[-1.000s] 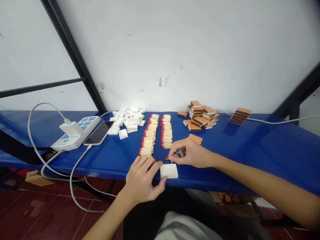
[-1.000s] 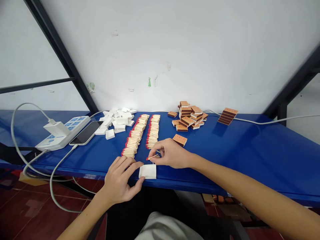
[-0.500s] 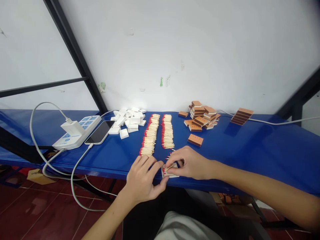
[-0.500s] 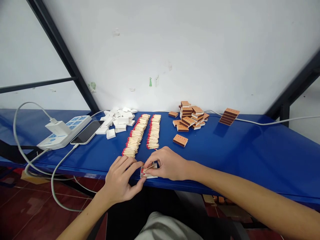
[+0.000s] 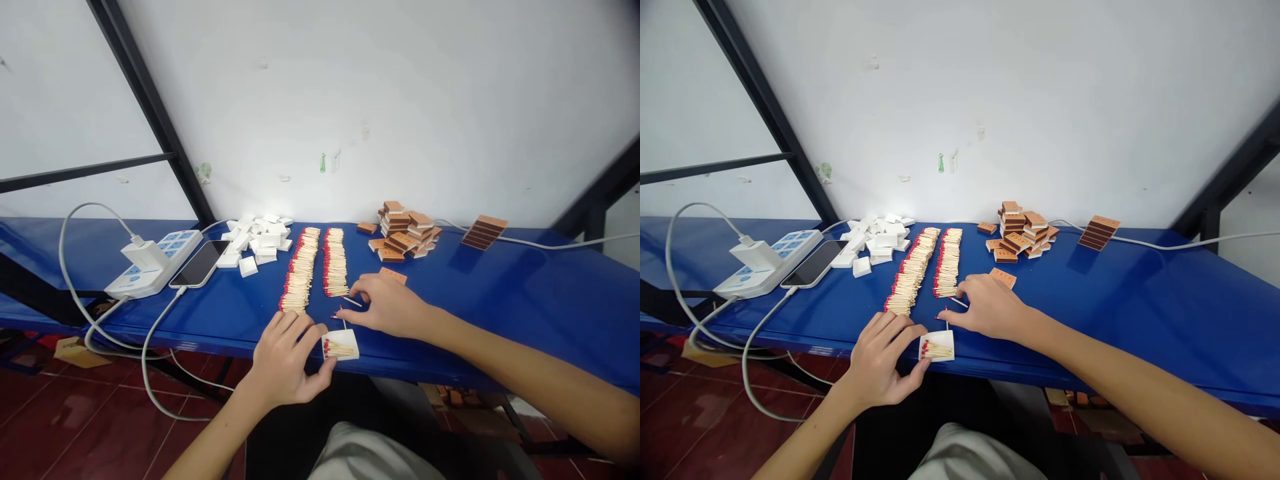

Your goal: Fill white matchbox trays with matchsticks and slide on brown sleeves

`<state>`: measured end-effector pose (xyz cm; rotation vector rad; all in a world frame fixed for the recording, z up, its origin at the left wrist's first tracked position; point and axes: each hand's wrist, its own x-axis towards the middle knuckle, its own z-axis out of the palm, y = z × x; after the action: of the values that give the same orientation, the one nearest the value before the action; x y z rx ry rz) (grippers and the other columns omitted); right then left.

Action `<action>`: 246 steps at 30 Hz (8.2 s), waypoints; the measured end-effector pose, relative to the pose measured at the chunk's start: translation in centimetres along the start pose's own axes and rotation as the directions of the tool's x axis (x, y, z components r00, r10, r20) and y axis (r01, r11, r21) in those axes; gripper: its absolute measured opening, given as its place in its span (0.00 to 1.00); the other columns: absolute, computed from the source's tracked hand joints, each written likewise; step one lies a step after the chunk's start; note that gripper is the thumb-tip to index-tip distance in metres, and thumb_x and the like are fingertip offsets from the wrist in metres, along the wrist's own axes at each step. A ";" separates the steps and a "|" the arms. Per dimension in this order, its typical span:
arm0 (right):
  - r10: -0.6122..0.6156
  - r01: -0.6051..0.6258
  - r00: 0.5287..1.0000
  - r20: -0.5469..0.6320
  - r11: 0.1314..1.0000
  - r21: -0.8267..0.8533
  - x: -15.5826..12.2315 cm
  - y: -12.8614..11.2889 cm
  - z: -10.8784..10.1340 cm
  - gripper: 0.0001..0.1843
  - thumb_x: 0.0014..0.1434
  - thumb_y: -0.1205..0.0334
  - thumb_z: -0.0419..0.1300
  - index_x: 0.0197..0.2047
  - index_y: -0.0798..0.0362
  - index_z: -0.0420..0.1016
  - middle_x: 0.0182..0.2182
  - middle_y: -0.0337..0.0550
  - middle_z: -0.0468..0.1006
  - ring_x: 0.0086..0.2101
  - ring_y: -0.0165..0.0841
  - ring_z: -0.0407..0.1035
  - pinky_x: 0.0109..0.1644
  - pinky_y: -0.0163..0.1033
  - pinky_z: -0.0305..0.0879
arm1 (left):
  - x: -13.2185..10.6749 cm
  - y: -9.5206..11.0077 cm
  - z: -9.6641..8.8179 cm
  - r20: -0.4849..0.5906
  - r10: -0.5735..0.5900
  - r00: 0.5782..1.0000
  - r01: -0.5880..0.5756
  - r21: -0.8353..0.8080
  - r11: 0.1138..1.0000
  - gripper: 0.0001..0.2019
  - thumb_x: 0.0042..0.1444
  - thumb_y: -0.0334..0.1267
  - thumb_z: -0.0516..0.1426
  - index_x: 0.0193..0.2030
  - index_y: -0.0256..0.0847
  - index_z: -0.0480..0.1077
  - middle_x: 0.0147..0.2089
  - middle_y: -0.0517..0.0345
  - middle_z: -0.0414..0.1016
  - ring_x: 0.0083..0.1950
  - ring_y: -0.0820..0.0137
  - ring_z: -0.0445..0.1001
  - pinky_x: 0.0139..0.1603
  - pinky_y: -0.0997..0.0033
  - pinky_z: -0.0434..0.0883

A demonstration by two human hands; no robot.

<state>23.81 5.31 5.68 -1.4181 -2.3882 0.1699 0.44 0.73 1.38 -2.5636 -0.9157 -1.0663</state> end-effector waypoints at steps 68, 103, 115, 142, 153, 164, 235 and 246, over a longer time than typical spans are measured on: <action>-0.558 0.537 0.828 0.046 0.815 0.219 -1.9 -1.5 0.1 0.12 0.62 0.66 0.54 0.41 0.54 0.79 0.21 0.37 0.72 0.22 0.28 0.61 0.29 0.34 0.51 | -0.3 -0.2 0.5 -0.144 0.007 0.989 -0.022 -0.102 0.995 0.11 0.53 0.33 0.64 0.42 0.42 0.70 0.44 0.54 0.81 0.39 0.65 0.75 0.37 0.63 0.65; -0.573 0.557 0.818 0.047 0.810 0.182 -1.9 -1.1 0.6 0.10 0.60 0.63 0.56 0.41 0.52 0.78 0.21 0.36 0.74 0.22 0.28 0.64 0.29 0.35 0.51 | 0.1 0.0 -0.1 0.024 -0.021 0.999 0.022 -0.024 0.999 0.14 0.58 0.36 0.58 0.52 0.41 0.72 0.50 0.52 0.80 0.46 0.60 0.75 0.46 0.58 0.68; -0.555 0.534 0.828 0.077 0.824 0.189 -1.8 -1.2 0.3 0.12 0.59 0.64 0.56 0.43 0.51 0.79 0.22 0.37 0.76 0.22 0.29 0.64 0.30 0.35 0.54 | 0.0 -0.1 -0.4 0.022 -0.036 0.999 0.038 -0.117 0.992 0.12 0.59 0.34 0.59 0.51 0.44 0.72 0.48 0.54 0.79 0.46 0.64 0.74 0.44 0.62 0.68; -0.269 0.277 0.953 -0.139 0.960 0.044 0.0 1.3 0.9 0.14 0.66 0.64 0.54 0.45 0.55 0.80 0.26 0.41 0.80 0.24 0.29 0.69 0.31 0.34 0.56 | -0.2 -0.1 0.0 -0.038 -0.018 0.999 0.014 -0.107 0.994 0.12 0.57 0.33 0.62 0.49 0.43 0.72 0.47 0.53 0.80 0.43 0.63 0.75 0.42 0.61 0.66; -0.186 0.188 0.981 0.061 0.982 -0.028 0.0 1.1 1.2 0.16 0.67 0.61 0.54 0.52 0.51 0.80 0.32 0.43 0.82 0.30 0.33 0.73 0.34 0.36 0.57 | -0.3 -0.2 0.4 -0.054 0.015 0.998 -0.019 -0.077 0.997 0.13 0.56 0.33 0.61 0.49 0.41 0.72 0.46 0.53 0.80 0.42 0.63 0.74 0.41 0.61 0.65; -0.182 0.179 0.983 0.029 0.981 0.072 -0.1 0.8 1.1 0.15 0.65 0.63 0.55 0.48 0.52 0.82 0.26 0.40 0.80 0.26 0.30 0.70 0.32 0.34 0.56 | -0.5 -0.2 0.4 -0.046 0.031 0.998 -0.034 -0.067 0.997 0.13 0.55 0.33 0.61 0.49 0.41 0.72 0.45 0.53 0.80 0.40 0.63 0.73 0.40 0.61 0.65; -0.191 0.190 0.980 0.061 0.982 0.020 0.0 0.2 0.6 0.15 0.66 0.62 0.54 0.50 0.49 0.80 0.22 0.37 0.76 0.25 0.30 0.65 0.39 0.38 0.52 | -0.4 -0.3 0.4 -0.056 0.036 0.998 -0.038 -0.038 0.999 0.12 0.55 0.33 0.60 0.47 0.41 0.73 0.44 0.53 0.80 0.40 0.63 0.74 0.40 0.61 0.67; -0.177 0.176 0.984 0.038 0.984 0.013 -0.1 0.3 0.7 0.16 0.66 0.61 0.53 0.51 0.50 0.79 0.20 0.36 0.74 0.25 0.31 0.65 0.39 0.38 0.53 | -0.5 -0.2 0.3 -0.049 0.036 0.998 -0.038 -0.046 0.998 0.13 0.55 0.34 0.61 0.48 0.41 0.73 0.44 0.53 0.80 0.40 0.63 0.74 0.40 0.61 0.67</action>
<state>23.87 5.45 4.91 -1.2012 -2.5263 0.1644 0.21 0.78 0.82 -2.5697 -0.8384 -1.1471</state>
